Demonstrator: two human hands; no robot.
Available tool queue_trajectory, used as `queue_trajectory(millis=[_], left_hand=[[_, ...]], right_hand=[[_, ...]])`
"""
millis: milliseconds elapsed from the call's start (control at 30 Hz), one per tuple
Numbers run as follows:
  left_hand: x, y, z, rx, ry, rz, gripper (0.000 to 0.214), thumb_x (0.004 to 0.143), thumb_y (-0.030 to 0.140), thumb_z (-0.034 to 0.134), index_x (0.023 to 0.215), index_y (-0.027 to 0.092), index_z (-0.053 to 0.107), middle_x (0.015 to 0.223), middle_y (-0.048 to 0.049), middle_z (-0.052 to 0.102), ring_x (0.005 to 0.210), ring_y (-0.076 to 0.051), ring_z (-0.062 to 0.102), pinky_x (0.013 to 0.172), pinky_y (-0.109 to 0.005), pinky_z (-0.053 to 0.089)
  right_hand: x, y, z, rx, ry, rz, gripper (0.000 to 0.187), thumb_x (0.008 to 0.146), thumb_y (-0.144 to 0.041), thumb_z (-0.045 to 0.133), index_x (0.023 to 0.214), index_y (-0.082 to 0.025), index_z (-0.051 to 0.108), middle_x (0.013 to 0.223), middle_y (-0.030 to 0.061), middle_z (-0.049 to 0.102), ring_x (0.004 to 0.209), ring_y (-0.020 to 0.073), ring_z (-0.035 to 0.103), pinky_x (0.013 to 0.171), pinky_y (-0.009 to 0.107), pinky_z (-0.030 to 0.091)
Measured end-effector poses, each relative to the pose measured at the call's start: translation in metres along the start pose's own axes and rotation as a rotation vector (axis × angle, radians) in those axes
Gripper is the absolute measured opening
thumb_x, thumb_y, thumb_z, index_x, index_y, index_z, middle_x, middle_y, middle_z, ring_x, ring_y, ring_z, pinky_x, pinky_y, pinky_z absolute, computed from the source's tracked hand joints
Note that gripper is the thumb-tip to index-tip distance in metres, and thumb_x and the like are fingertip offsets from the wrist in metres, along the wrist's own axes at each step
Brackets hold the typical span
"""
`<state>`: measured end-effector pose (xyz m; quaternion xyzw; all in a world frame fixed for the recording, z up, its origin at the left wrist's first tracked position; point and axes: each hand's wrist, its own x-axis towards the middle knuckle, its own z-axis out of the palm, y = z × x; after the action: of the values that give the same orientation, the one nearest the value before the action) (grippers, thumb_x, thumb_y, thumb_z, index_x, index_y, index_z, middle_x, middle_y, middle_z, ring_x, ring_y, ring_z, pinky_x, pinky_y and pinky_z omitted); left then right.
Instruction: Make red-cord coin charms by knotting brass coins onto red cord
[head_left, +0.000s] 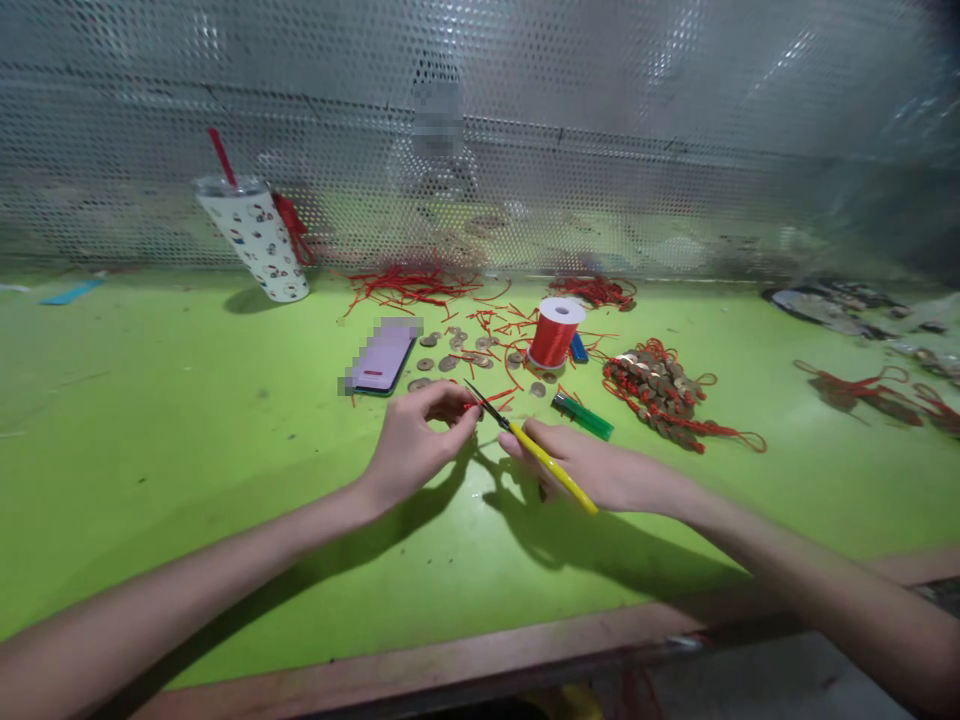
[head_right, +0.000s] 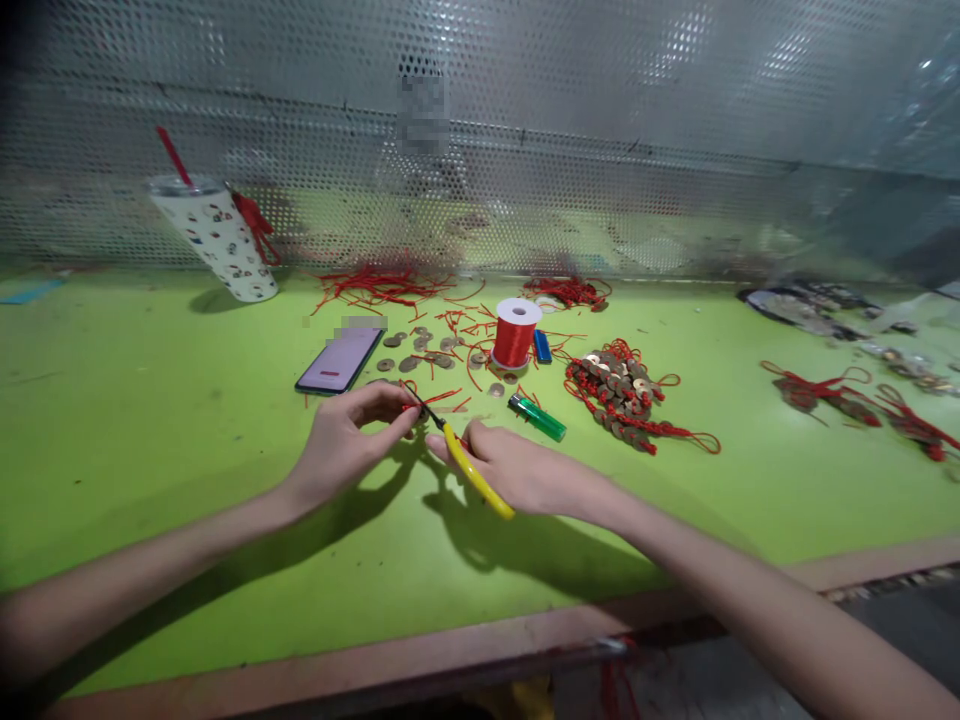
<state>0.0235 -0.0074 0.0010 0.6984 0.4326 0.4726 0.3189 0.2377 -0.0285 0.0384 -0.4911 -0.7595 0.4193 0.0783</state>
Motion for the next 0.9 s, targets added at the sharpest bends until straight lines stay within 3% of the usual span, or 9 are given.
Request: queue_trajectory(millis=[367, 900], left_hand=[[0.005, 0.000, 0.009, 0.133, 0.015, 0.103, 0.005, 0.085, 0.018, 0.067, 0.084, 0.016, 0.072, 0.076, -0.0026, 0.076, 0.066, -0.016, 0.069, 0.067, -0.028, 0.058], [0.011, -0.001, 0.010, 0.127, -0.053, 0.144, 0.006, 0.086, 0.016, 0.066, 0.084, 0.017, 0.072, 0.077, -0.0024, 0.075, 0.066, -0.015, 0.068, 0.067, -0.029, 0.057]], right_hand=[[0.006, 0.008, 0.009, 0.140, 0.033, 0.057, 0.057, 0.095, -0.075, 0.042, 0.085, -0.019, 0.049, 0.070, -0.0006, 0.053, 0.059, 0.0135, 0.050, 0.052, 0.027, 0.041], [0.007, 0.021, 0.022, 0.238, 0.161, -0.018, 0.048, 0.098, -0.062, 0.048, 0.070, -0.022, 0.042, 0.061, -0.0024, 0.047, 0.056, 0.0137, 0.040, 0.053, 0.030, 0.032]])
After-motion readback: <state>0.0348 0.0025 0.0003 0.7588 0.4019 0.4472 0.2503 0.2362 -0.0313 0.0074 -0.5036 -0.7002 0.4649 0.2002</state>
